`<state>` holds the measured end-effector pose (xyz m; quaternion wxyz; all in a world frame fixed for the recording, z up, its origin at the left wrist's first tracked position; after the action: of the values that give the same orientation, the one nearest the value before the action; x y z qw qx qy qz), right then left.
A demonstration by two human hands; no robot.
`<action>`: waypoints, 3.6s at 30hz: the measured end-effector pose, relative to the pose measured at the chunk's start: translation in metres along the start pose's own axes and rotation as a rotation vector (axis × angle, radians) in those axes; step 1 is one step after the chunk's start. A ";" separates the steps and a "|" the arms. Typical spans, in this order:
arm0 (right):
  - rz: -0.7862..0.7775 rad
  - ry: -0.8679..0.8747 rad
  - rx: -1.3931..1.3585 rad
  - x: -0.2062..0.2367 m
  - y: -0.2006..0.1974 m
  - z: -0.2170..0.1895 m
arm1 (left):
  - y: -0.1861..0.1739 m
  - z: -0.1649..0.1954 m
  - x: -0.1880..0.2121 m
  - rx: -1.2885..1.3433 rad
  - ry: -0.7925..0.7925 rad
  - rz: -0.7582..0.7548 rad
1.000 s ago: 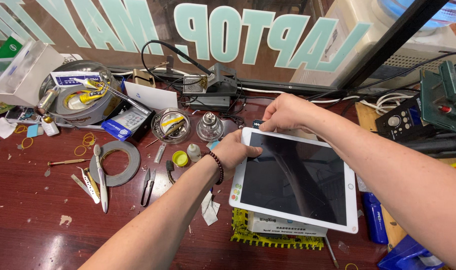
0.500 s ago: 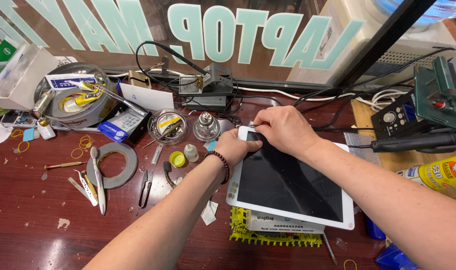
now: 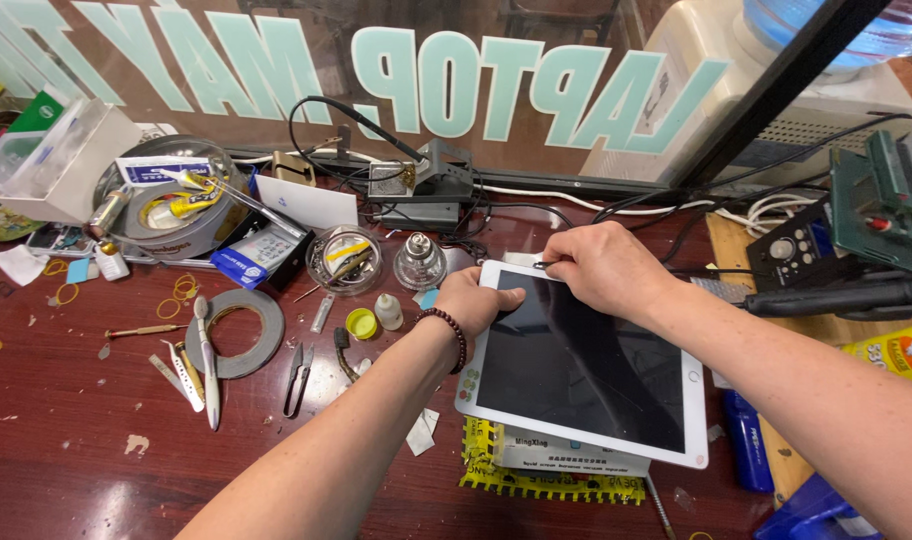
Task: The person works at a cluttered repair bench, using a pry tool to work around the edge of a white tablet's screen while holding the device steady with the other hand. They rotate and reposition the tablet repeatedly to pry along different sides, separating the screen assembly from the body.
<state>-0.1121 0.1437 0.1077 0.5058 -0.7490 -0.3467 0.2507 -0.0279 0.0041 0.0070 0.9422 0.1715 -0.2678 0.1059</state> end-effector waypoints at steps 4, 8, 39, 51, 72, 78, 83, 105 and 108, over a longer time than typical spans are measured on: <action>-0.009 0.024 0.057 0.009 -0.009 0.006 | 0.003 0.003 0.002 0.020 -0.019 0.009; -0.039 0.109 0.049 0.025 -0.018 0.016 | 0.003 0.002 0.001 -0.006 -0.029 -0.004; 0.138 0.099 0.062 0.055 -0.011 0.040 | 0.064 0.045 -0.010 -1.259 0.531 0.105; 0.049 0.215 0.101 0.055 -0.021 0.047 | 0.091 0.049 -0.025 -1.350 0.578 0.107; 0.013 0.161 -0.084 0.059 -0.031 0.064 | 0.110 0.051 -0.024 -0.923 0.590 -0.036; -0.023 0.173 -0.084 0.063 -0.038 0.061 | 0.125 0.056 -0.010 -1.098 0.531 0.056; -0.025 0.102 -0.094 0.069 -0.045 0.061 | 0.134 0.054 -0.011 -1.154 0.593 0.068; -0.030 0.256 -0.132 0.074 -0.037 0.106 | 0.137 0.061 -0.012 -1.103 0.520 0.049; -0.026 0.295 -0.162 0.075 -0.038 0.110 | 0.136 0.059 -0.014 -1.103 0.522 0.044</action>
<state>-0.1545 0.2755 0.1014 0.4924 -0.8114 -0.2975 0.1030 -0.1073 0.1051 0.0829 0.9242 -0.3788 -0.0470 0.0095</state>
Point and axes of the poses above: each hand's wrist, its own x-axis away from the middle knuckle, its own y-axis out of the palm, z = x × y, the point moved 4 cm from there along -x, towards the middle knuckle, and after that the axes turned 3 degrees about -z, right-handed, at the moved point
